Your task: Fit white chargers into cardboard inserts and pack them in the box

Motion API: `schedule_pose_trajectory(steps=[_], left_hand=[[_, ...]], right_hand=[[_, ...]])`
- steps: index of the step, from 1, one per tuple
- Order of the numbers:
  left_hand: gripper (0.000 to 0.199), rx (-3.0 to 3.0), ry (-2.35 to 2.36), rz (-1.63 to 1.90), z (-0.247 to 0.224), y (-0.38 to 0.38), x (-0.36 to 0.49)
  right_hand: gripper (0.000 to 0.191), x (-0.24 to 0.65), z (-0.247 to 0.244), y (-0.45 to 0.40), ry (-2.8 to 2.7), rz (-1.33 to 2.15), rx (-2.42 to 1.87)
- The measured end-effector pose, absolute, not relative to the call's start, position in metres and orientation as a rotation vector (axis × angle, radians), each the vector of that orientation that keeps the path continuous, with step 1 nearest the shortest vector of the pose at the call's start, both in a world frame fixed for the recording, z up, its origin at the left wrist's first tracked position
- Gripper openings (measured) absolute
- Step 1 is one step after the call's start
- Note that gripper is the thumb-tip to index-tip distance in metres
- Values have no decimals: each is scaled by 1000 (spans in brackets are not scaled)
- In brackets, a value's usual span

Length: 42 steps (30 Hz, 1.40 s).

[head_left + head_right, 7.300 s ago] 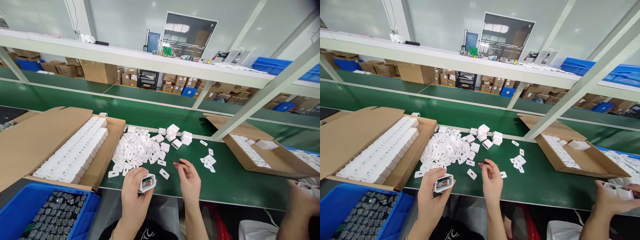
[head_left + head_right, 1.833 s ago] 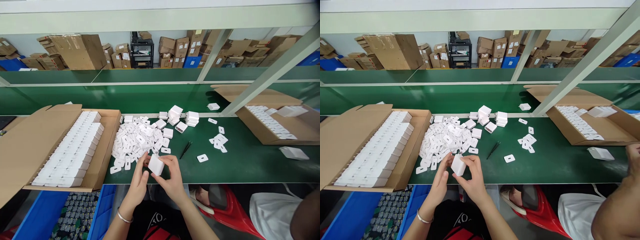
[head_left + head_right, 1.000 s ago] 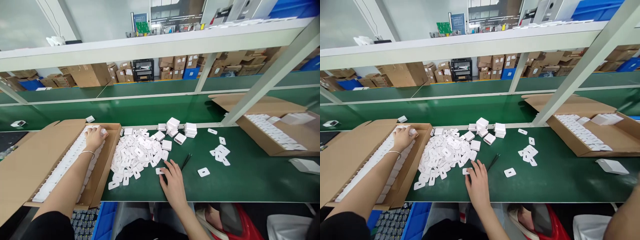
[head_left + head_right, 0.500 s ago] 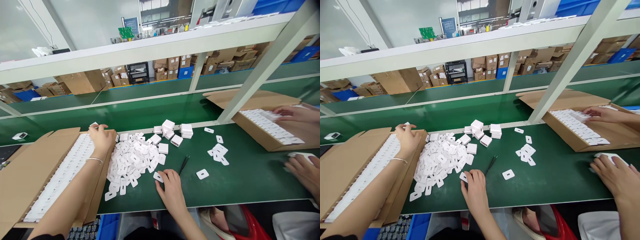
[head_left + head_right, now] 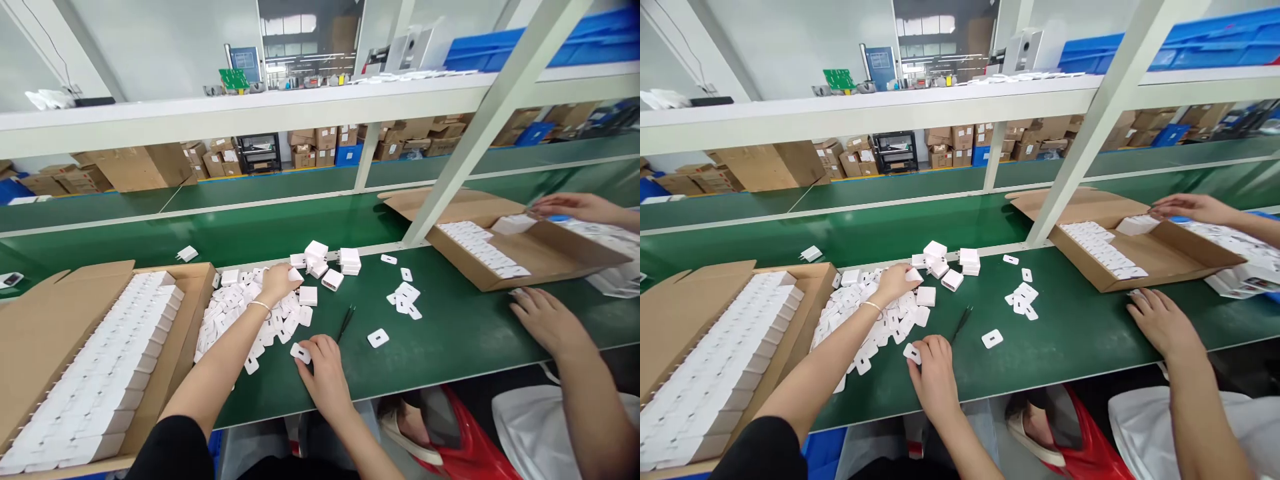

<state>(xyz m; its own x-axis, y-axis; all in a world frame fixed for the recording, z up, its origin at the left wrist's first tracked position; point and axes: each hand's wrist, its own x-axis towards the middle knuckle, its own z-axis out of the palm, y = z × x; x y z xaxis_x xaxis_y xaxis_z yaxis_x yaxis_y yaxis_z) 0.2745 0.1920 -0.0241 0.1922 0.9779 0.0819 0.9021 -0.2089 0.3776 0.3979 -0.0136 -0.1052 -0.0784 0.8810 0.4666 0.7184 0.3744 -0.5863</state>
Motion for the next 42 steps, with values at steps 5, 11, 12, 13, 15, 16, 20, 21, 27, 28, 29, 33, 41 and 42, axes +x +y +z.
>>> schedule_pose_trajectory(steps=[5,11,12,13,15,16,20,21,27,28,29,33,41,42], left_hand=[[41,2251,1731,810,0,139,248],[52,2129,1294,1304,4,50,233],[53,2118,1256,1333,3,39,232],[55,2112,1226,1357,1,28,232],[56,2109,1192,1390,-1,11,232],[57,2105,1179,1402,-2,4,232],[57,2029,1130,1442,-4,-16,234],[55,1983,1122,1459,-4,-20,235],[39,1331,989,1416,-20,-37,239],[41,1256,958,1381,-24,-39,239],[43,1200,947,1350,-27,-41,240],[47,1093,963,1284,-31,-49,243],[21,1157,878,1302,-7,-62,242],[20,1161,880,1309,-6,-63,241]], right_hand=[[19,399,-104,-14,-1784,347,-1342],[14,410,-94,-15,-1505,609,-1260],[14,412,-92,-16,-1448,623,-1249],[14,414,-88,-17,-1398,626,-1238],[14,415,-79,-21,-1323,614,-1207],[14,415,-72,-23,-1299,609,-1181],[17,412,-45,-26,-1295,556,-1109],[19,411,-41,-25,-1340,523,-1136],[19,402,-66,-9,-1823,258,-1462],[19,404,-73,-7,-1884,238,-1492],[21,407,-77,-5,-1932,231,-1511],[31,444,-77,7,-2076,211,-1512],[30,521,-71,38,-2337,154,-1566],[32,525,-71,39,-2359,146,-1547]])
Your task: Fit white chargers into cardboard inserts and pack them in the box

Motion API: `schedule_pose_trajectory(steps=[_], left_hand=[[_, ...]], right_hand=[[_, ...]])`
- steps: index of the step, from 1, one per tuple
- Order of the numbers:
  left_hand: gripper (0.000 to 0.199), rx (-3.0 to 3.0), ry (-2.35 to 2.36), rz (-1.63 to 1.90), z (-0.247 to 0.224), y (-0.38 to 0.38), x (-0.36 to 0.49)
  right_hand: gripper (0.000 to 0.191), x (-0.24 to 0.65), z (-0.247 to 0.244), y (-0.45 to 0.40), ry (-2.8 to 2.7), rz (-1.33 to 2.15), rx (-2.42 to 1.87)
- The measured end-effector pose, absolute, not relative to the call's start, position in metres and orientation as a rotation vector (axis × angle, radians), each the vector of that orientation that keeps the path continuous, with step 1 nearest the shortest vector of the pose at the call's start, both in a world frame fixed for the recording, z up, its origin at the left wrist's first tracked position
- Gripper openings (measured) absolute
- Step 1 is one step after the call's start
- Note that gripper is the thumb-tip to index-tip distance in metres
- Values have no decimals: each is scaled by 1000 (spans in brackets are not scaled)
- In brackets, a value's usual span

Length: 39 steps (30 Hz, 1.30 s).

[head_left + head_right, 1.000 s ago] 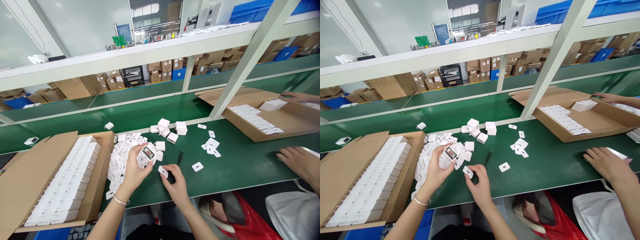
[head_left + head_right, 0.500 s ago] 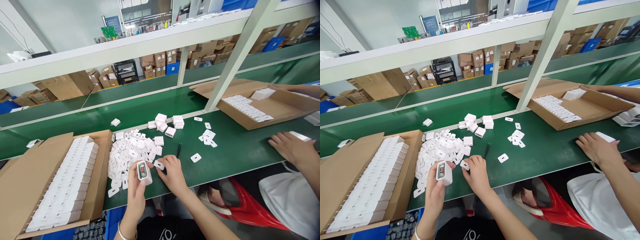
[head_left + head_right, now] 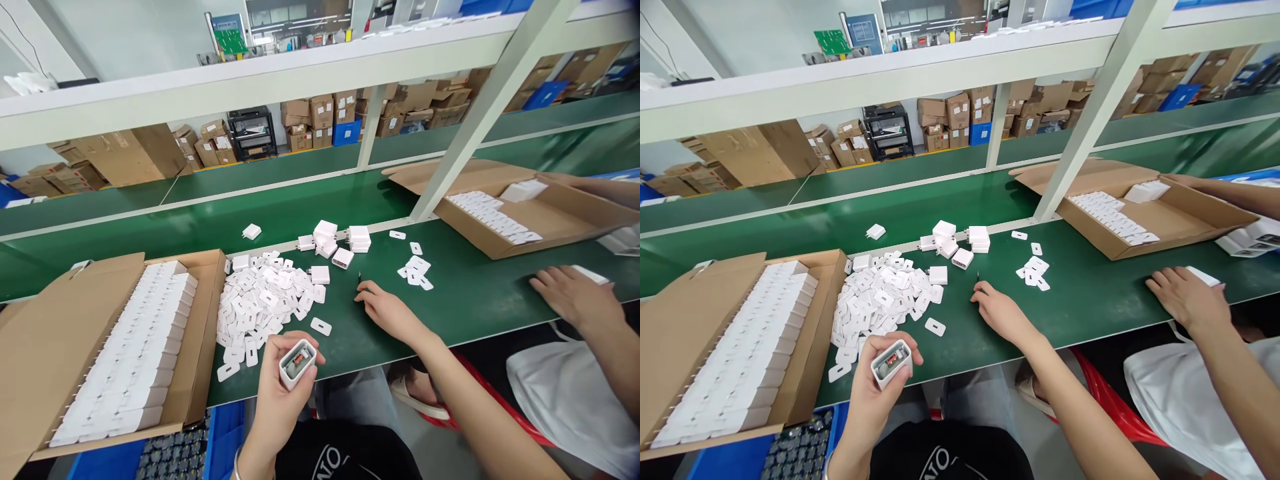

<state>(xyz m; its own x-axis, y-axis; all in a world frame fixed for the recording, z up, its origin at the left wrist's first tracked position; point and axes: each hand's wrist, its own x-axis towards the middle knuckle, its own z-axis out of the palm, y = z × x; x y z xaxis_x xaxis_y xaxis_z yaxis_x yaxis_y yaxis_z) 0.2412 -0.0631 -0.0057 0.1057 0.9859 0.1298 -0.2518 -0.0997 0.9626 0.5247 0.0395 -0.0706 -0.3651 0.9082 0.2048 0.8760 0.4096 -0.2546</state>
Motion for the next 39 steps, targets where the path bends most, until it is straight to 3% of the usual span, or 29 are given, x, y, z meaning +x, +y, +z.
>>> schedule_pose_trajectory(steps=[4,11,20,25,33,39], left_hand=[[18,1201,890,1298,-4,-66,233],[21,1436,1055,1282,0,-73,225],[24,1595,1205,1305,-3,-82,228],[28,1762,1299,1298,-2,-81,231],[40,2039,1424,1407,-3,-79,231],[42,2100,1471,1454,2,-79,231]], right_hand=[[44,535,-68,48,-2448,-102,-1516],[28,534,-56,62,-2569,-63,-1443],[25,482,-15,15,-1785,584,-1246],[40,438,1,-30,-1543,544,-985],[27,388,-1,-88,-1331,845,-703],[37,386,10,-86,-1456,806,-681]])
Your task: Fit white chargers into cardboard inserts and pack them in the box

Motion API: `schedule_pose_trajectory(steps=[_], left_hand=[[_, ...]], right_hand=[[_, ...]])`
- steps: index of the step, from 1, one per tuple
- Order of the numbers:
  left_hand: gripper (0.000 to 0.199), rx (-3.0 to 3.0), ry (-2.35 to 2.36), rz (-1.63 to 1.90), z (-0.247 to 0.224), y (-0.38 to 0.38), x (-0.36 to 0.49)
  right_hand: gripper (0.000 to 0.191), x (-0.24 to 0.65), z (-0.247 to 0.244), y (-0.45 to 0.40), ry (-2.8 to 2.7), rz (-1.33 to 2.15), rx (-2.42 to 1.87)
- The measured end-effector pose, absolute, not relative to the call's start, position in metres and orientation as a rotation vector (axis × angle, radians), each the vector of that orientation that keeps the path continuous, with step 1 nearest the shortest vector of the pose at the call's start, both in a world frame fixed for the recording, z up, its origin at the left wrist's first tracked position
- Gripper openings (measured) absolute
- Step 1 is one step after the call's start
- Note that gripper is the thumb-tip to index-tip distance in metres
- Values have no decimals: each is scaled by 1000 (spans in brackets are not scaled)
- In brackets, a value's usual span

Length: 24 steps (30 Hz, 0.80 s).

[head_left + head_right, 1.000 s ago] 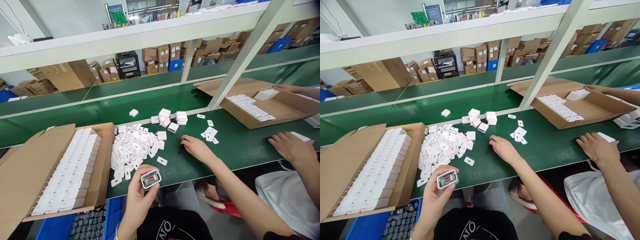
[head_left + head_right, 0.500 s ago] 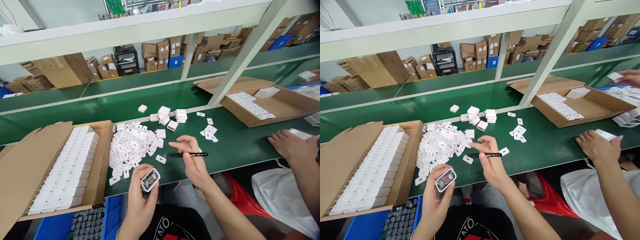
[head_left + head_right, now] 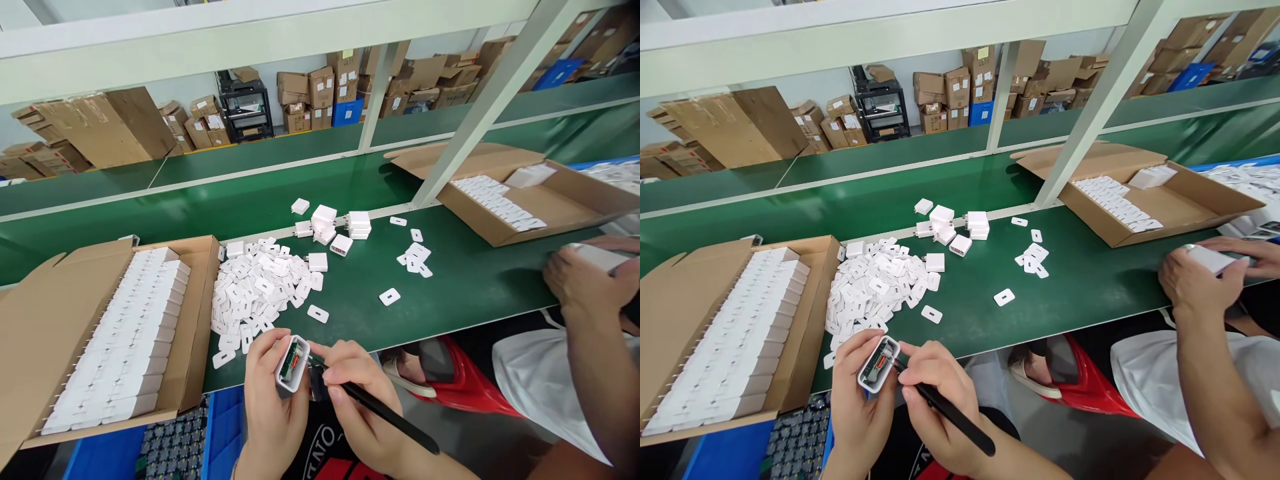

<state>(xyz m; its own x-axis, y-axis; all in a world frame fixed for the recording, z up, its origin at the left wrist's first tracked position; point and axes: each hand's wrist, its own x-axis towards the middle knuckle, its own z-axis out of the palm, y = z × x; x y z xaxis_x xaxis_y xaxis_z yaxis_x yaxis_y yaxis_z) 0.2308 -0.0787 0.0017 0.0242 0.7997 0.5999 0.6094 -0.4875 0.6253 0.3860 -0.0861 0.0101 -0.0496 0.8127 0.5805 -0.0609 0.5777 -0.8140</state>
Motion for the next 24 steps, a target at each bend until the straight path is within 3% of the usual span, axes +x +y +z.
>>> schedule_pose_trajectory(steps=[8,24], left_hand=[[44,2121,1462,1464,4,-77,231],[46,2145,1495,1444,4,-76,229]], right_hand=[[46,384,14,-83,-1549,686,-666],[46,380,10,-80,-1509,708,-676]])
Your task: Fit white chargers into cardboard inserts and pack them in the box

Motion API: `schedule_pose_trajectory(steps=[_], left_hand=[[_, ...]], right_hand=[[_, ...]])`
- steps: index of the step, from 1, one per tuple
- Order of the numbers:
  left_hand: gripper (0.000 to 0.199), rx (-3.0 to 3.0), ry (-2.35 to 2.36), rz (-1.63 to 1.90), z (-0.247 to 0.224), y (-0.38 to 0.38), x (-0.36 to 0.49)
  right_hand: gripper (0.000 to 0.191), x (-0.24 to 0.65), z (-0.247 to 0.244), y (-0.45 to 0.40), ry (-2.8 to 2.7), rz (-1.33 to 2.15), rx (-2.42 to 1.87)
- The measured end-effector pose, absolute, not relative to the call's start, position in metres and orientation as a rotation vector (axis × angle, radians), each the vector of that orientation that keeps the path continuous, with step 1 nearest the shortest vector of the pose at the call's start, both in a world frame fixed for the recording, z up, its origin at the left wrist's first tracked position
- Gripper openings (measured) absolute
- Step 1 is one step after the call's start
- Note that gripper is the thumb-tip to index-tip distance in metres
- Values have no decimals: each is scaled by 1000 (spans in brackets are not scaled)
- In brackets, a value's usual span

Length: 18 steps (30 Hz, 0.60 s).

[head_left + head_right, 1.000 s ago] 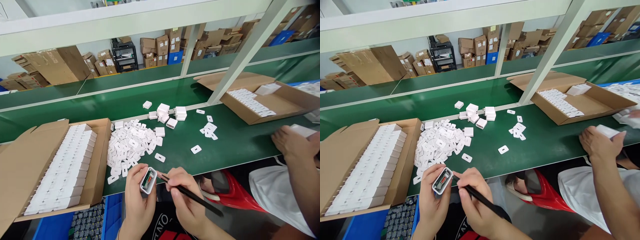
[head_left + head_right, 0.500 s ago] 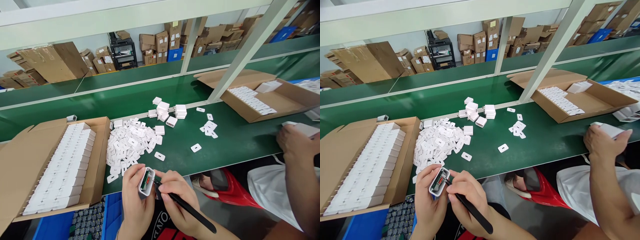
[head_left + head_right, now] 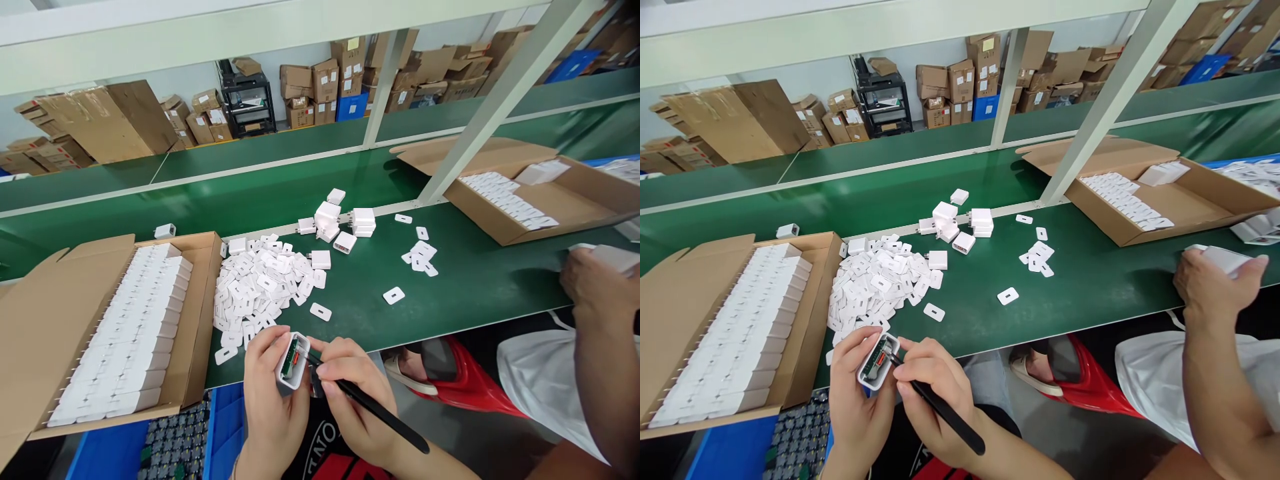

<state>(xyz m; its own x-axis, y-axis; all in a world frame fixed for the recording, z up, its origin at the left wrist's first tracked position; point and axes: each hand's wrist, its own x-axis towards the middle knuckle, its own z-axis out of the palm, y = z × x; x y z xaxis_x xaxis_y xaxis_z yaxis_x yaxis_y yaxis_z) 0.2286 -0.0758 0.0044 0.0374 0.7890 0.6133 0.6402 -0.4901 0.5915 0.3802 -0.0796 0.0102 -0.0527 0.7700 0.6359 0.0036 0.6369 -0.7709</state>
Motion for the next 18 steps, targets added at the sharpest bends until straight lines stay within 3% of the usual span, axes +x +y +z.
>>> schedule_pose_trajectory(steps=[11,18], left_hand=[[41,2078,1488,1450,6,-76,230],[38,1999,1443,1466,2,-76,232]], right_hand=[[33,377,0,-80,-1392,808,-693],[36,382,3,-76,-1391,816,-722]])
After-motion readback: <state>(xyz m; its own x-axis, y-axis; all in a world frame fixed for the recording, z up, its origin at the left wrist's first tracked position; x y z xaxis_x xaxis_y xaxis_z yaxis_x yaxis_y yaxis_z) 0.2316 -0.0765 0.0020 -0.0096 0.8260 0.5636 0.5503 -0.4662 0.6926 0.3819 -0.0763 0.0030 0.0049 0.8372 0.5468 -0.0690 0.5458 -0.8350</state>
